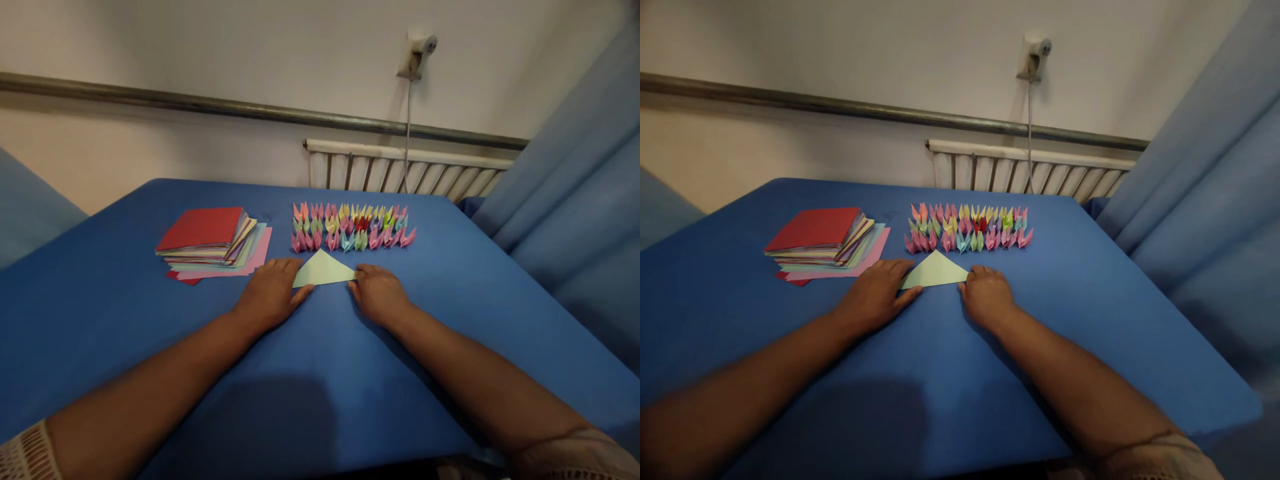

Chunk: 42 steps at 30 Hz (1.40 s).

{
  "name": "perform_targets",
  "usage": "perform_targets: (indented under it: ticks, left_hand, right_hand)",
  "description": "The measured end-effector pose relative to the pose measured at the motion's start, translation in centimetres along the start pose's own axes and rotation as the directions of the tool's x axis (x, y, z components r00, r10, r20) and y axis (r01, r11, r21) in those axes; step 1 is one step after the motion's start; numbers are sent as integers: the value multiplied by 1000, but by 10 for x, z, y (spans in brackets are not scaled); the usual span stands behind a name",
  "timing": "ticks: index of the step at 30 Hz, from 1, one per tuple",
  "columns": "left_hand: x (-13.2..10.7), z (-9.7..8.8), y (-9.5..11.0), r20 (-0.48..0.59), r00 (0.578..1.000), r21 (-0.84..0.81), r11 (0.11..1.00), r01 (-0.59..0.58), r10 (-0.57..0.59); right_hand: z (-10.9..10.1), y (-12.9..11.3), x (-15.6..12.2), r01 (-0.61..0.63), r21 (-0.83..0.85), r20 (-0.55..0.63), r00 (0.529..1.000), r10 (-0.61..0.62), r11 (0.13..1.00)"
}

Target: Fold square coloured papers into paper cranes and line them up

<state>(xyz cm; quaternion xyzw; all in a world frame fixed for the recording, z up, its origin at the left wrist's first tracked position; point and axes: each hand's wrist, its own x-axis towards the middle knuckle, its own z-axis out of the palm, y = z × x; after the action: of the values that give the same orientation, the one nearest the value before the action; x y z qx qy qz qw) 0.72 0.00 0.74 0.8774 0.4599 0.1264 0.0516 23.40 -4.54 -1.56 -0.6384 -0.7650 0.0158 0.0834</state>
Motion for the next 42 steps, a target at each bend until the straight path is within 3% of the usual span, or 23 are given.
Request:
perform_targets:
  ticks: [4, 8, 11, 14, 16, 18, 20, 22, 24, 26, 30, 32, 34, 37, 40, 42]
  left_hand:
    - [3, 16, -3, -8, 999, -86, 996, -33, 32]
    - [1, 16, 2, -24, 1000, -278, 960, -9, 2]
    - [1, 14, 3, -48, 996, -410, 911, 46, -72]
    - [2, 12, 3, -1, 991, -550, 828, 111, -133]
    - [3, 11, 4, 22, 980, -684, 712, 159, -197]
    - [3, 8, 9, 56, 962, -834, 517, 193, -268]
    - [3, 5, 15, 116, 940, -932, 292, 215, -321]
    - [2, 3, 22, 173, 917, -965, 123, 230, -360]
    - [1, 3, 27, 202, 896, -972, 33, 234, -395]
    - [-1, 3, 30, 210, 884, -973, 3, 232, -417]
    - [-2, 6, 29, 190, 883, -969, 64, 240, -430]
    - [-2, 9, 24, 171, 889, -954, 154, 257, -424]
    - [0, 11, 17, 150, 900, -905, 310, 292, -409]
    - [3, 11, 7, 74, 924, -682, 656, 322, -376]
    - [2, 7, 5, -174, 963, -402, 908, 119, -204]
    - [-3, 3, 8, -226, 973, -291, 951, -103, 37]
  right_hand:
    - [10, 6, 8, -23, 185, -54, 998, 34, 983]
    - [19, 9, 13, 37, 354, -87, 996, -6, 935]
    - [21, 11, 13, 103, 473, -172, 985, -23, 875]
    - [21, 14, 14, 165, 618, -271, 962, 11, 768]
    - [20, 18, 16, 171, 736, -302, 949, 93, 655]
    - [19, 21, 19, 148, 851, -259, 953, 159, 503]
    - [16, 22, 22, 125, 935, -178, 975, 135, 333]
    - [14, 19, 23, 108, 975, -122, 991, 62, 195]
    - [12, 14, 21, 94, 991, -96, 995, 20, 98]
    - [10, 9, 19, 58, 998, -58, 998, 29, 5]
    - [9, 8, 16, -71, 980, 93, 989, 114, -184]
    - [8, 12, 16, -132, 970, 165, 974, 156, -203]
    - [8, 15, 18, -212, 970, 231, 956, 181, -115]
    - [9, 18, 19, -326, 938, 297, 931, 214, 117]
    - [11, 16, 20, -359, 908, 303, 920, 250, 218]
    - [11, 16, 19, -366, 905, 307, 915, 261, 216]
